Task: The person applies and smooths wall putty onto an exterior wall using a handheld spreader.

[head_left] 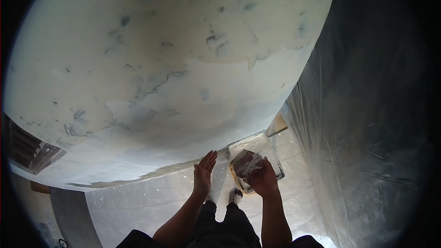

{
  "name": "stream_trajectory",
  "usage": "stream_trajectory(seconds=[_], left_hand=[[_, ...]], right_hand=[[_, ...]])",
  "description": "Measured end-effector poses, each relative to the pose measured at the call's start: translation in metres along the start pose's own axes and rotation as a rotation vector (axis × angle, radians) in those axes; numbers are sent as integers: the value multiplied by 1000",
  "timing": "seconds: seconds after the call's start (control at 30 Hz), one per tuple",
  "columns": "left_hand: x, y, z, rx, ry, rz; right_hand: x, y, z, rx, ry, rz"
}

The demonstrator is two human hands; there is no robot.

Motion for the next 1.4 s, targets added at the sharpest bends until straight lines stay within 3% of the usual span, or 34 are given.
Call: stream_trajectory(seconds=[0.13, 0.3, 0.4, 0.47, 0.67, 0.73, 0.8, 0.87, 0.9, 0.93, 1.1, 1.13, 1.2, 1.4], left_hand=[[-20, 79, 1, 51, 15, 243], [-41, 193, -23, 193, 53, 550], [-62, 279, -45, 395, 40, 825], [-73, 339, -61, 481, 4, 1021], [-105, 506, -144, 641, -30, 1439], [-110, 560, -166, 770, 81, 1523], [-107, 610, -177, 713, 38, 1534], [-98, 649, -179, 665, -10, 1537], [-93, 669, -175, 685, -35, 1568], [-88, 687, -170, 704, -58, 1599], [-65, 727, -155, 748, -128, 1723], [-62, 726, -157, 711, -130, 1723], [-55, 722, -161, 639, -131, 1728], [-29, 717, -167, 461, -184, 1761]], right_hand=[[-3, -12, 67, 59, -125, -52], [-19, -29, 206, 30, -281, -162], [-31, -15, 277, 13, -442, -254], [-47, -3, 338, -95, -411, -341], [-64, 46, 486, -188, -529, -727], [-64, 56, 518, -206, -549, -856], [-68, 59, 551, -217, -577, -994], [-79, 63, 581, -381, -623, -1300], [-81, 63, 595, -373, -615, -1319], [-86, 62, 609, -484, -569, -1465], [-107, 55, 669, -923, -331, -2043], [-104, 53, 672, -929, -324, -2045], [-103, 52, 678, -1119, -89, -2351], [-84, 58, 678, -1280, 91, -2587]])
Point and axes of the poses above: each hand's wrist, its own x-axis towards the middle knuckle, its own z-axis out of the palm, y = z × x, the point moved 4 cm from there along x, towards the middle knuckle, and after that the axes turned 12 degrees about -x, right-handed, at the moved point
